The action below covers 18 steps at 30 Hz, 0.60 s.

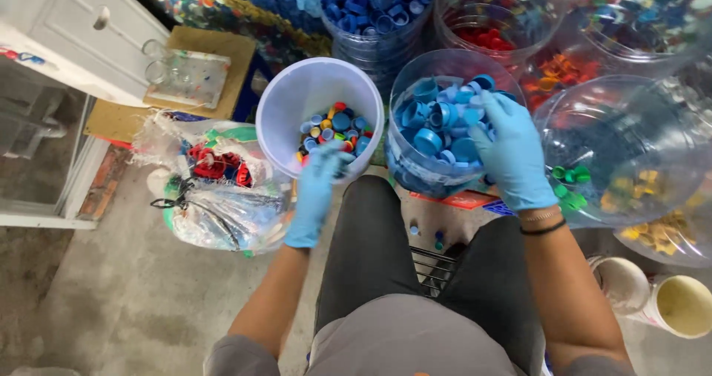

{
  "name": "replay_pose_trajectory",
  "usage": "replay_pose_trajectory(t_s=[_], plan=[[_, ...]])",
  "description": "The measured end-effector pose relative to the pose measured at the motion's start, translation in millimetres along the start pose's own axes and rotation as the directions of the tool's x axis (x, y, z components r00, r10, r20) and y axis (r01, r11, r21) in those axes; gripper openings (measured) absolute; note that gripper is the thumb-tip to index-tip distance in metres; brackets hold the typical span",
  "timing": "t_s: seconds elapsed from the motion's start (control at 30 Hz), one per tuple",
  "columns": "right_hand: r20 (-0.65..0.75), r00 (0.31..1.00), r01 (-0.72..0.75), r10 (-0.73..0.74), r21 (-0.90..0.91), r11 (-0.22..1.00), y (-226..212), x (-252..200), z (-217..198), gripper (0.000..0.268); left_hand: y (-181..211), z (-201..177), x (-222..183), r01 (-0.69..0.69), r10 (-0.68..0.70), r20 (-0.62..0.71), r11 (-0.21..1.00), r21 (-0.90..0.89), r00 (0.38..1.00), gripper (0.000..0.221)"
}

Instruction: Sorting plastic bottle caps by color into different containers

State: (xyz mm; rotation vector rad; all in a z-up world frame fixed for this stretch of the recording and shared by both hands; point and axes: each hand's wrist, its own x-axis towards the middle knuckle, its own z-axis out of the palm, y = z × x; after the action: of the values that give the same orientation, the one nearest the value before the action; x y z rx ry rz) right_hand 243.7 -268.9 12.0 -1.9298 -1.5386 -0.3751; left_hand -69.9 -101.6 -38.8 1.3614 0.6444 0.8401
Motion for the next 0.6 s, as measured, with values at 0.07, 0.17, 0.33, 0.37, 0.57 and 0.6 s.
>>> replay_pose_trajectory(t_s=[0.07, 0.17, 0.33, 0.37, 0.57, 0.6], plan=[[-0.031, 1.0, 0.001, 0.0, 0.021, 1.0, -2, -10, -2, 0.053, 31, -17, 10, -0.065, 0.086, -0.133, 0.986, 0.153, 0.987, 0.028], [-0.062, 0.998, -0.025, 0.031, 0.092, 0.995, -2, -34, 7, 0.051, 21, -53, 38, -0.06, 0.145, -0.16, 0.894, 0.444, 0.976, 0.027], [-0.07, 0.99, -0.102, 0.124, 0.26, 0.96, -49, -46, 2, 0.039, -73, -84, 140, 0.089, -0.27, 0.003, 0.324, 0.942, 0.963, 0.048], [-0.098, 0.988, -0.079, 0.117, 0.328, 0.941, -60, -45, 0, 0.038, -93, -88, 162, 0.047, -0.4, 0.039, 0.204, 0.978, 0.916, 0.052], [-0.039, 0.978, -0.159, 0.205, 0.496, 0.854, -72, -64, 2, 0.037, -139, -109, 216, 0.144, -0.577, -0.04, 0.135, 0.98, 0.815, 0.057], [-0.009, 0.974, -0.194, 0.227, 0.491, 0.849, -71, -67, 2, 0.038, -146, -110, 221, 0.207, -0.604, -0.073, 0.155, 0.966, 0.794, 0.057]])
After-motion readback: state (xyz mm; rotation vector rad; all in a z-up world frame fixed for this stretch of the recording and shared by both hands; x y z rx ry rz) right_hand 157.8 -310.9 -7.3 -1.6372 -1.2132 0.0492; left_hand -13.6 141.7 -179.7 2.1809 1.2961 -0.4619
